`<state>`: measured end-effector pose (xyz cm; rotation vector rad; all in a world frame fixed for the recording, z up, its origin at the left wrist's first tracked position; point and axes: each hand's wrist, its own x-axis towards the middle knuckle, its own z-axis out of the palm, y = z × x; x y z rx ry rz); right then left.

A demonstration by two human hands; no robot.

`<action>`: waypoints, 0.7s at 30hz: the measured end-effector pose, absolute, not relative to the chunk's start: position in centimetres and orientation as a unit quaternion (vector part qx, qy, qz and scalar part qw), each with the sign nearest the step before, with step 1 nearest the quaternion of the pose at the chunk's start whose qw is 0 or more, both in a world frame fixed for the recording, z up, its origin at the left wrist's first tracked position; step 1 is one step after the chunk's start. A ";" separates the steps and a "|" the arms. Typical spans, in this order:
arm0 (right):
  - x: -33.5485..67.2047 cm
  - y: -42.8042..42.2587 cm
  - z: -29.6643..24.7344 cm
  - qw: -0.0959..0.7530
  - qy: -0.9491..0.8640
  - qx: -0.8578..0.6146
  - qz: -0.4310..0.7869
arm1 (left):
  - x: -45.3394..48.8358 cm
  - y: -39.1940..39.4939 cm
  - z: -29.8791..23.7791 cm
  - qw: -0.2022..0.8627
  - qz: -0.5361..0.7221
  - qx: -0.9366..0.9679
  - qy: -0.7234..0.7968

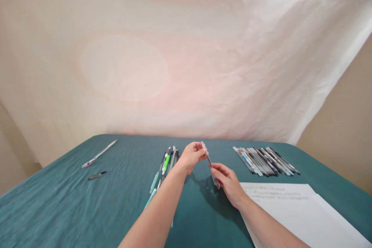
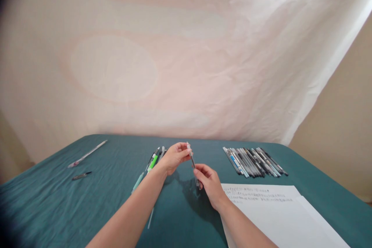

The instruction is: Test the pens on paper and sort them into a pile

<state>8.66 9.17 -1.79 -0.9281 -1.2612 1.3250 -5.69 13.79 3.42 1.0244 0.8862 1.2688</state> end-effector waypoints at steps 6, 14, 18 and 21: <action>8.7 9.2 -1.9 0.521 -0.524 -0.377 0.559 | -5.6 13.5 3.6 0.608 0.538 0.443 0.380; 8.7 9.5 -2.2 0.527 -0.510 -0.361 0.576 | -5.4 13.2 3.7 0.614 0.542 0.445 0.362; 8.7 9.7 -2.4 0.531 -0.474 -0.378 0.592 | -5.3 13.2 3.7 0.601 0.554 0.447 0.364; 8.7 9.7 -2.3 0.550 -0.460 -0.386 0.581 | -5.1 13.2 3.5 0.589 0.562 0.447 0.370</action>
